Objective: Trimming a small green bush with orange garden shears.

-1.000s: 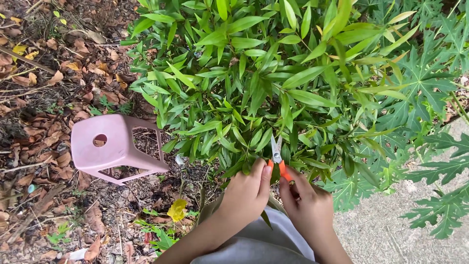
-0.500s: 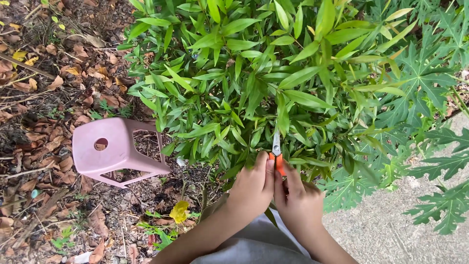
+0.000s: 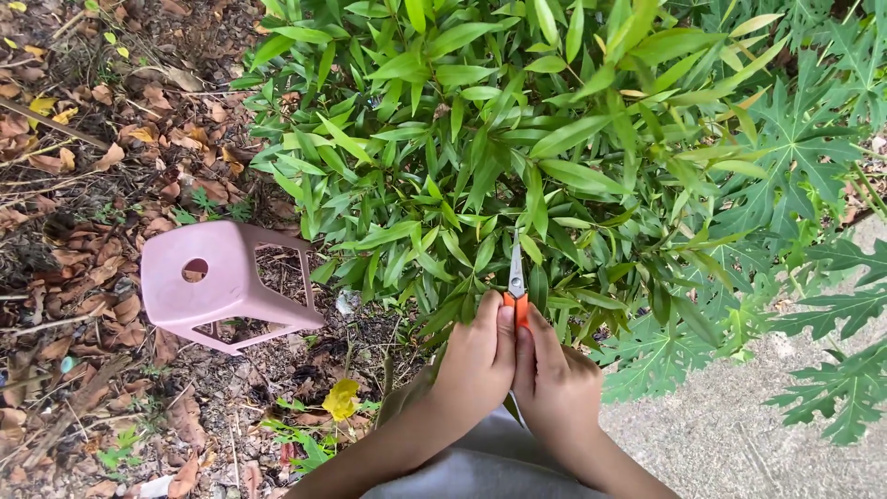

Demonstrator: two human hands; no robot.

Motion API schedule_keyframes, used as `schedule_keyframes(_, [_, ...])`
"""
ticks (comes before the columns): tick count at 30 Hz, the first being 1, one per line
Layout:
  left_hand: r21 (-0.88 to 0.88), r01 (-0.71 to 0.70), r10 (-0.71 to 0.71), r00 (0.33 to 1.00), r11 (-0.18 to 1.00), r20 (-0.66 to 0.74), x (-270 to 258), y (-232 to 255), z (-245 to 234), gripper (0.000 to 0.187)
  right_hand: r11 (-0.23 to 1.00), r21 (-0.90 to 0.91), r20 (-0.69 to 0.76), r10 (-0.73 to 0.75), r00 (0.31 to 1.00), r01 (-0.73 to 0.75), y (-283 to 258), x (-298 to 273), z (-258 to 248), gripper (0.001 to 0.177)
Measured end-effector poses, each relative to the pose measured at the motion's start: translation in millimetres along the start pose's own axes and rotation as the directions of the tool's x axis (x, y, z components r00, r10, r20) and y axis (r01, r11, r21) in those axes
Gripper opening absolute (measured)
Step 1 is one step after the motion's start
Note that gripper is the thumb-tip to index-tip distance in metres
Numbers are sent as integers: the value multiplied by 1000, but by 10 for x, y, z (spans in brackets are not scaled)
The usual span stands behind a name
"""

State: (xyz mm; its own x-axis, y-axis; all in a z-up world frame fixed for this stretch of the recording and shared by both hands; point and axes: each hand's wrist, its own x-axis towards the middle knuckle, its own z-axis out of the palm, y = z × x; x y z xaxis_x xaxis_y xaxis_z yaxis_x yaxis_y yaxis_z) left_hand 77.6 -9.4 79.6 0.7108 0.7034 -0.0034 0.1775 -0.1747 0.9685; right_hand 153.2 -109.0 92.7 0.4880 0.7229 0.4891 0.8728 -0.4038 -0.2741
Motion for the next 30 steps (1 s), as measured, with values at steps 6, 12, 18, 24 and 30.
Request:
schedule_keyframes(6, [33, -15, 13, 998, 999, 61, -82, -75, -46, 20, 995, 103, 83, 7, 997, -16, -3, 21, -145, 31])
schedule_keyframes(12, [26, -76, 73, 993, 997, 98, -271, -73, -235, 24, 995, 100, 114, -39, 993, 28, 112, 9, -350, 26])
schedule_keyframes(18, [80, -223, 218, 973, 971, 74, -341, -462, -311, 24, 992, 98, 228, -104, 968, 83, 234, -73, -231, 24])
schedule_keyframes(24, [155, -60, 50, 996, 986, 69, -272, -468, -235, 24, 994, 98, 196, -60, 979, 41, 112, -68, -100, 23])
schedule_keyframes(30, [123, -115, 111, 993, 986, 33, -202, -459, -34, 21, 994, 111, 183, -16, 983, -5, 92, -180, 34, 31])
